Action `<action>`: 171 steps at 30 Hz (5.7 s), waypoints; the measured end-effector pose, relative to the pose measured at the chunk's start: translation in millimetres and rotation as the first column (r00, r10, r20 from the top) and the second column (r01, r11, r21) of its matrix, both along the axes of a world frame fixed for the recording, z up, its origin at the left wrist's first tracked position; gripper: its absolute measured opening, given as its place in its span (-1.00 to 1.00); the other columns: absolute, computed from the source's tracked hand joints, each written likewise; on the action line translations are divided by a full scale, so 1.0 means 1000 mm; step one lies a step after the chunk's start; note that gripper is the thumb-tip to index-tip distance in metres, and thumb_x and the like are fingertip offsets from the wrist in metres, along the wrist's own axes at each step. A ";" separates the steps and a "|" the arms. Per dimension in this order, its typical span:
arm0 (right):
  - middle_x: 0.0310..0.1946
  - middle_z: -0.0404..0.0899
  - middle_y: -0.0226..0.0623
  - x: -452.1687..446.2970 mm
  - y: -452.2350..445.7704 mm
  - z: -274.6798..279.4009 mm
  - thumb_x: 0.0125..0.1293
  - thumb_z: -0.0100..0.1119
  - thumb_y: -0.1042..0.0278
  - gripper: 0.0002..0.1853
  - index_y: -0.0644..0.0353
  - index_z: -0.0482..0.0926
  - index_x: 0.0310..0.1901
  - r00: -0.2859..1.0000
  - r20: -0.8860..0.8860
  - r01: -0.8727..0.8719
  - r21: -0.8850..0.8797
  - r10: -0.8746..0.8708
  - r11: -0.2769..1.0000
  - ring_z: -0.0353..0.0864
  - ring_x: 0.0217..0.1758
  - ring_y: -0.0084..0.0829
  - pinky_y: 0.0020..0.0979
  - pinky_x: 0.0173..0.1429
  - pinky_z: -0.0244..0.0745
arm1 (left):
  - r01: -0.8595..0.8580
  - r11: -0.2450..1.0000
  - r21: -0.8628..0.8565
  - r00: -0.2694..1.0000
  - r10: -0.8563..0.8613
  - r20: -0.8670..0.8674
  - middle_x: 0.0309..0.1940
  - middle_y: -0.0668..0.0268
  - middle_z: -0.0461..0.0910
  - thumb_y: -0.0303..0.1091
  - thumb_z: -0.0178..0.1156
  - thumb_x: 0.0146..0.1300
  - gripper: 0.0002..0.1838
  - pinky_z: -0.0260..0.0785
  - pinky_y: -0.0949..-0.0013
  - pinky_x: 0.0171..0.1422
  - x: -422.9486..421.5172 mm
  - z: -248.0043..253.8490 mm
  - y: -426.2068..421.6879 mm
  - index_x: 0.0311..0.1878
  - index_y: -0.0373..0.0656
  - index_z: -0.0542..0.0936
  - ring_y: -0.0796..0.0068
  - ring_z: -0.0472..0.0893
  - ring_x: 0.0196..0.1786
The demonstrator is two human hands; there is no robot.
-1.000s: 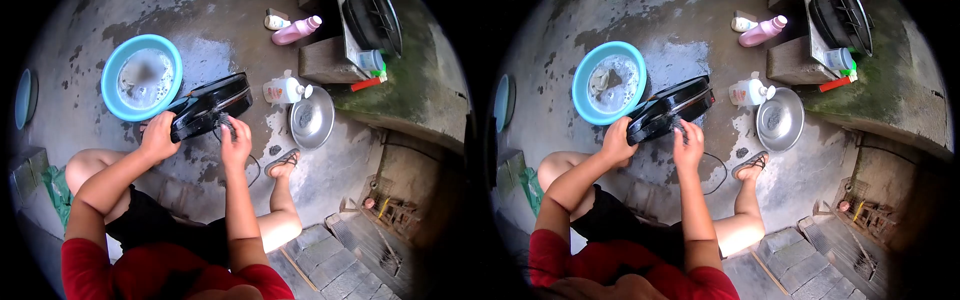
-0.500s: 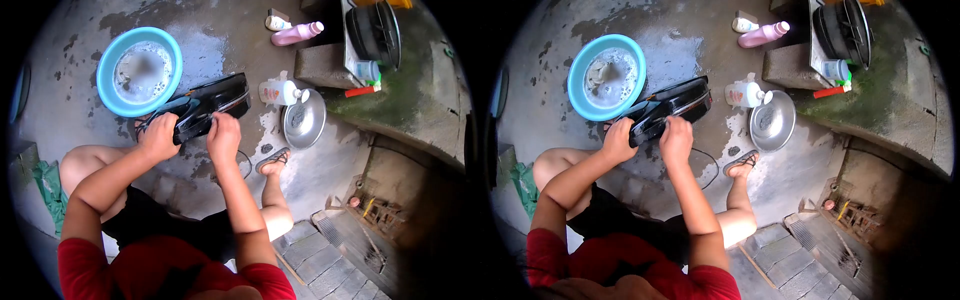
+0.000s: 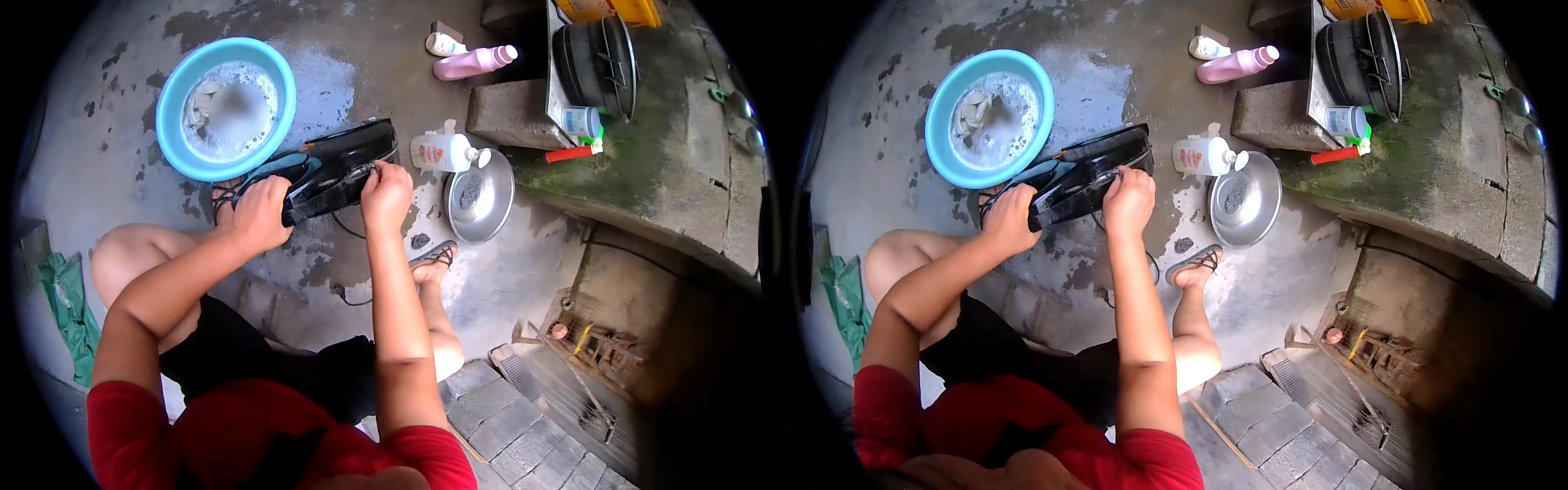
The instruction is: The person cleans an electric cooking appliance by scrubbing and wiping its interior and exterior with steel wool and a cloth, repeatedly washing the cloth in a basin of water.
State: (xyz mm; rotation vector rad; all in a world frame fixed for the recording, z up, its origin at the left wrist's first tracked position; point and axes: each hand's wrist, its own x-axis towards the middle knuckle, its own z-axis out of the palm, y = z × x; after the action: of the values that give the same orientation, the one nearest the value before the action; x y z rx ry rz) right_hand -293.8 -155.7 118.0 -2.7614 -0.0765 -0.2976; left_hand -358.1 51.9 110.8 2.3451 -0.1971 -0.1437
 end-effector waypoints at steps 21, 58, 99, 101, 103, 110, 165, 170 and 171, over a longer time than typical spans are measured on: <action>-0.32 0.57 -0.17 -0.028 0.008 0.008 -0.13 0.11 0.63 -0.73 0.24 0.56 -0.29 0.926 0.071 -0.378 0.124 0.372 0.917 0.52 -0.21 -0.12 -0.18 -0.07 0.45 | 0.001 0.999 0.045 0.999 0.001 -0.039 -0.18 0.09 0.46 -0.42 0.42 -0.27 -0.40 0.33 0.11 0.06 -0.003 -0.005 0.003 -0.08 -0.20 0.36 0.00 0.48 -0.02; -0.30 0.59 -0.19 -0.022 -0.004 -0.011 -0.04 0.14 0.64 -0.76 0.19 0.58 -0.28 0.921 0.101 -0.387 0.147 0.376 0.910 0.54 -0.19 -0.13 -0.20 -0.08 0.48 | -0.055 0.998 -0.001 0.998 0.055 0.016 -0.24 0.08 0.45 -0.45 0.36 -0.24 -0.49 0.33 0.08 0.01 -0.005 -0.016 0.008 -0.15 -0.19 0.38 -0.03 0.48 -0.08; -0.40 0.53 -0.16 0.003 0.010 -0.036 -0.03 0.15 0.63 -0.75 0.21 0.62 -0.26 0.954 0.180 -0.273 0.187 0.240 0.944 0.52 -0.24 -0.10 -0.15 -0.07 0.43 | -0.050 0.999 0.013 0.987 0.051 -0.152 -0.18 0.07 0.44 -0.40 0.37 -0.18 -0.49 0.33 0.07 0.03 -0.006 -0.014 0.004 -0.12 -0.20 0.36 -0.03 0.46 -0.05; -0.40 0.52 -0.14 0.027 -0.004 -0.037 -0.04 0.13 0.62 -0.74 0.19 0.63 -0.25 0.978 0.180 -0.126 0.126 0.102 0.984 0.51 -0.27 -0.08 -0.13 -0.11 0.43 | -0.053 0.998 0.018 0.989 0.055 -0.134 -0.17 0.07 0.45 -0.40 0.39 -0.21 -0.46 0.34 0.08 0.03 -0.007 -0.016 0.003 -0.11 -0.20 0.37 -0.02 0.47 -0.03; -0.40 0.53 -0.12 0.025 -0.004 -0.033 0.00 0.13 0.61 -0.76 0.19 0.63 -0.25 0.996 0.082 -0.053 0.211 0.037 0.976 0.51 -0.29 -0.06 -0.15 -0.13 0.45 | -0.057 0.998 0.011 0.987 0.058 -0.148 -0.16 0.06 0.45 -0.40 0.40 -0.22 -0.44 0.33 0.09 0.04 -0.007 -0.010 0.000 -0.11 -0.20 0.37 -0.02 0.47 -0.03; -0.40 0.51 -0.14 0.029 -0.001 -0.039 0.01 0.15 0.60 -0.75 0.14 0.60 -0.22 0.994 0.100 -0.055 0.074 0.048 0.996 0.52 -0.26 -0.09 -0.17 -0.12 0.47 | -0.043 0.999 0.004 0.987 0.043 -0.152 -0.16 0.04 0.46 -0.39 0.40 -0.22 -0.44 0.33 0.07 0.07 -0.010 -0.010 0.002 -0.10 -0.21 0.37 -0.04 0.47 -0.02; -0.35 0.56 -0.23 0.042 0.006 0.218 -0.12 0.20 0.66 -0.27 0.02 0.28 0.19 0.547 0.498 -0.742 -0.085 0.674 0.665 0.51 -0.46 -0.19 -0.30 -0.38 0.41 | -0.033 0.999 0.022 0.991 0.035 -0.131 -0.13 -0.02 0.49 -0.41 0.43 -0.22 -0.42 0.34 0.07 0.09 0.000 -0.016 -0.006 -0.06 -0.27 0.42 -0.06 0.48 0.01; -0.46 0.56 -0.33 0.008 0.015 0.275 -0.24 0.30 0.46 -0.50 0.07 0.50 -0.11 0.738 0.451 -0.636 0.216 0.502 0.740 0.51 -0.49 -0.27 -0.33 -0.36 0.38 | 0.003 0.985 0.175 0.994 0.016 -0.105 -0.08 -0.02 0.49 -0.37 0.41 -0.14 -0.43 0.31 0.12 0.17 -0.007 -0.031 -0.009 -0.03 -0.27 0.41 0.00 0.46 0.10; -0.48 0.56 -0.35 0.005 0.016 0.277 -0.27 0.32 0.42 -0.54 0.08 0.55 -0.18 0.749 0.447 -0.627 0.239 0.490 0.741 0.51 -0.49 -0.28 -0.33 -0.36 0.37 | 0.036 0.976 0.214 0.997 -0.020 -0.075 -0.05 -0.01 0.49 -0.36 0.41 -0.12 -0.43 0.30 0.13 0.20 -0.008 -0.030 -0.009 -0.02 -0.27 0.40 0.02 0.45 0.11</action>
State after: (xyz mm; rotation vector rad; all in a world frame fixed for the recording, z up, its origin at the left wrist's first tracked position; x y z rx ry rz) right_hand -288.5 -139.8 395.4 -2.1290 -0.8572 -0.5697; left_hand -366.1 43.4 80.5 2.5483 -0.1867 -0.2765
